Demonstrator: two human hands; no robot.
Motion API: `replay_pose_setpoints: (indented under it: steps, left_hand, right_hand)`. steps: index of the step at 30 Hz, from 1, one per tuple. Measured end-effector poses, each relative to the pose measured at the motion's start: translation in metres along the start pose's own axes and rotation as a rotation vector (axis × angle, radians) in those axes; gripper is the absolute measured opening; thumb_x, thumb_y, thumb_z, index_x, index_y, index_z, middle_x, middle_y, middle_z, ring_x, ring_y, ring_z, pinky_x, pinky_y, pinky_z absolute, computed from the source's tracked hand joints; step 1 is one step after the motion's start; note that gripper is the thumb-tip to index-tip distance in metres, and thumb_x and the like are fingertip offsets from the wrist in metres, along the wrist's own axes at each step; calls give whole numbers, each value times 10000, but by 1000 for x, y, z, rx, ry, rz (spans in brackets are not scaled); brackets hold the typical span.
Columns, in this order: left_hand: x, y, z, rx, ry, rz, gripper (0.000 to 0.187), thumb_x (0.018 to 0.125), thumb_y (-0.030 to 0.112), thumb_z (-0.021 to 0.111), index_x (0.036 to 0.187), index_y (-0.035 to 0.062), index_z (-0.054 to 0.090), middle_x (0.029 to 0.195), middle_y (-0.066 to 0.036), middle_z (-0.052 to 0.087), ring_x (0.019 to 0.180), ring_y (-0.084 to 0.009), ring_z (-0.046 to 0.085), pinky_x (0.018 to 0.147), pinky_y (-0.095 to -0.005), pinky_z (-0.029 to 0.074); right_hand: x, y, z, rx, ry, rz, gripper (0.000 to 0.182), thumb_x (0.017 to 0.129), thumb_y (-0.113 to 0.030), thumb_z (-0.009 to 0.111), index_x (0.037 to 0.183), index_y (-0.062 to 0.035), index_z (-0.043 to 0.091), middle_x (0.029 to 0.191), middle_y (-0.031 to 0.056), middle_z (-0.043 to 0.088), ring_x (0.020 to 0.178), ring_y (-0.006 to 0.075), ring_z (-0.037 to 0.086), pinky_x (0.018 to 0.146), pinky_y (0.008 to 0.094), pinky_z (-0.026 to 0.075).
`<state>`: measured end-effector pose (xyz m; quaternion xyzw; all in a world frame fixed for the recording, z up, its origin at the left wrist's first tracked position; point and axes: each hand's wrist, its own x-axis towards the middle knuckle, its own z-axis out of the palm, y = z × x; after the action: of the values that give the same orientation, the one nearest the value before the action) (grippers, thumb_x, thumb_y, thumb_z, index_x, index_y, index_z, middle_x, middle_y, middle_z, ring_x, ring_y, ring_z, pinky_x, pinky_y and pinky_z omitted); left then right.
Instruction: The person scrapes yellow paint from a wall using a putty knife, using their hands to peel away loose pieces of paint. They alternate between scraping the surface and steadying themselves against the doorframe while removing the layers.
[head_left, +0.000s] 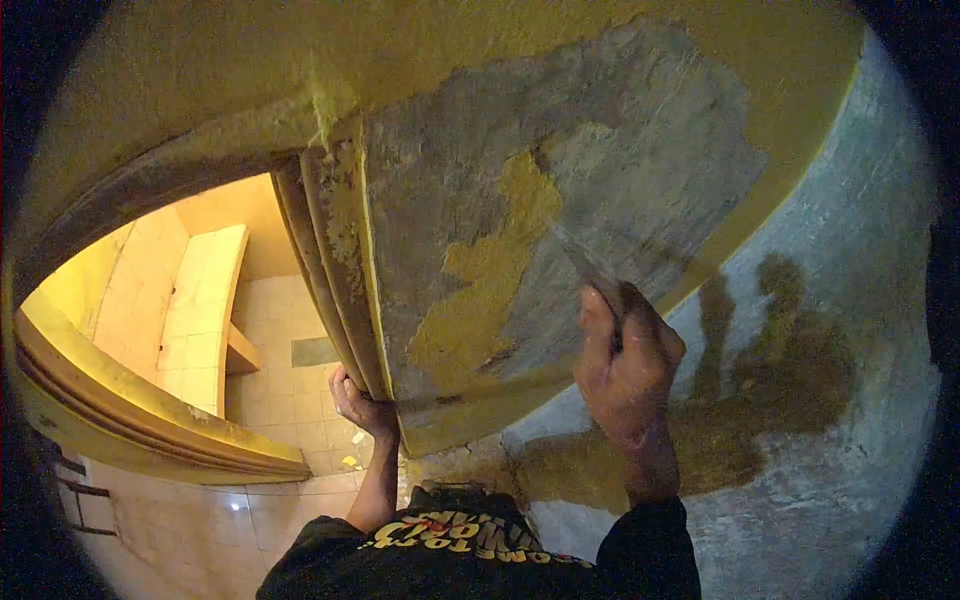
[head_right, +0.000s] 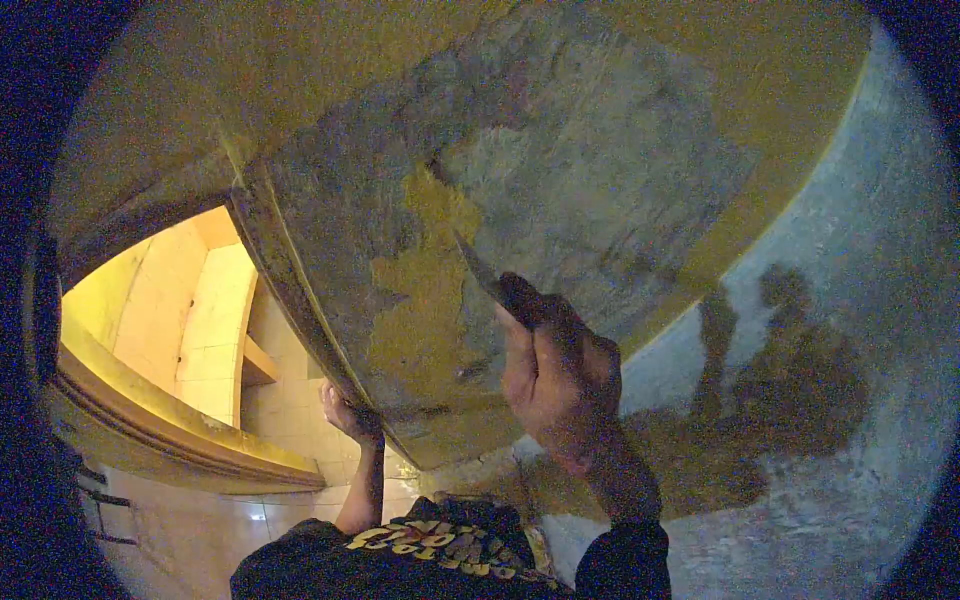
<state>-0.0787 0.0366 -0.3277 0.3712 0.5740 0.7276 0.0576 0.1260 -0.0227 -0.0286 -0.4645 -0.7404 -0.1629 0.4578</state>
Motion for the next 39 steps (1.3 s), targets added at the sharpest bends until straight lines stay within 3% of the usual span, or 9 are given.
replay_pose_setpoints:
  steps: [4, 10, 14, 17, 22, 26, 29, 34, 39]
  left_hand:
    - [4, 17, 4, -73, 37, -60, 512, 908, 377, 317, 902, -73, 562, 898, -181, 563, 835, -300, 534, 788, -392, 399]
    - [6, 19, 5, -15, 62, 66, 480, 899, 348, 324, 896, -73, 554, 862, -182, 553, 803, -306, 530, 760, -389, 408]
    - [2, 19, -2, -77, 69, -21, 441, 885, 310, 332, 892, -72, 553, 851, -181, 548, 794, -308, 527, 759, -391, 409]
    - [3, 22, -3, -97, 50, -35, 418, 877, 280, 329, 895, -71, 554, 859, -185, 546, 799, -312, 525, 760, -394, 408]
    - [2, 12, 4, 10, 21, 30, 434, 884, 289, 315, 913, -73, 554, 897, -191, 552, 839, -321, 528, 778, -392, 407]
    - [-2, -7, 2, -60, 20, -74, 452, 889, 311, 319, 916, -73, 557, 907, -189, 558, 851, -317, 532, 791, -396, 406]
    - [0, -4, 1, 141, 3, 67, 471, 897, 331, 315, 913, -72, 559, 909, -187, 561, 852, -308, 533, 802, -401, 401]
    - [1, 2, 4, -60, 12, -65, 476, 903, 335, 312, 913, -66, 568, 913, -184, 563, 867, -295, 533, 812, -397, 396]
    - [0, -1, 3, -38, 16, -38, 463, 903, 328, 319, 905, -61, 569, 914, -177, 563, 865, -293, 528, 813, -398, 394]
  right_hand:
    - [8, -13, -5, 164, 63, 163, 118, 867, -116, 554, 840, -3, 576, 698, 79, 631, 616, 127, 591, 513, 265, 441]
    - [15, -7, 10, 611, 45, 343, 112, 842, -128, 576, 825, -30, 629, 655, 53, 586, 519, 108, 478, 505, 260, 403]
    - [16, -11, 13, 412, 50, 155, 113, 848, -125, 574, 850, -30, 634, 654, 59, 582, 512, 109, 468, 482, 269, 392]
    - [15, -15, 22, 364, 10, 320, 199, 880, -185, 569, 826, 0, 619, 688, 45, 606, 583, 87, 500, 515, 233, 396]
    - [8, -3, 31, 95, 43, 18, 168, 883, -137, 549, 963, 1, 603, 733, 142, 621, 623, 214, 612, 553, 312, 456]
    - [11, -3, 31, 160, 21, 38, 183, 885, -140, 541, 987, 5, 584, 742, 166, 622, 663, 262, 637, 567, 334, 470]
    - [12, -6, 32, 254, 101, 61, 177, 890, -171, 539, 895, 2, 581, 660, 133, 590, 582, 214, 591, 518, 321, 440]
    - [14, -4, 27, 504, -165, 285, 239, 897, -218, 526, 753, -26, 527, 522, 12, 444, 501, 91, 377, 458, 273, 327]
    - [14, -3, 31, 584, -267, 371, 238, 894, -198, 525, 732, -32, 479, 572, 9, 457, 543, 75, 380, 479, 263, 313]
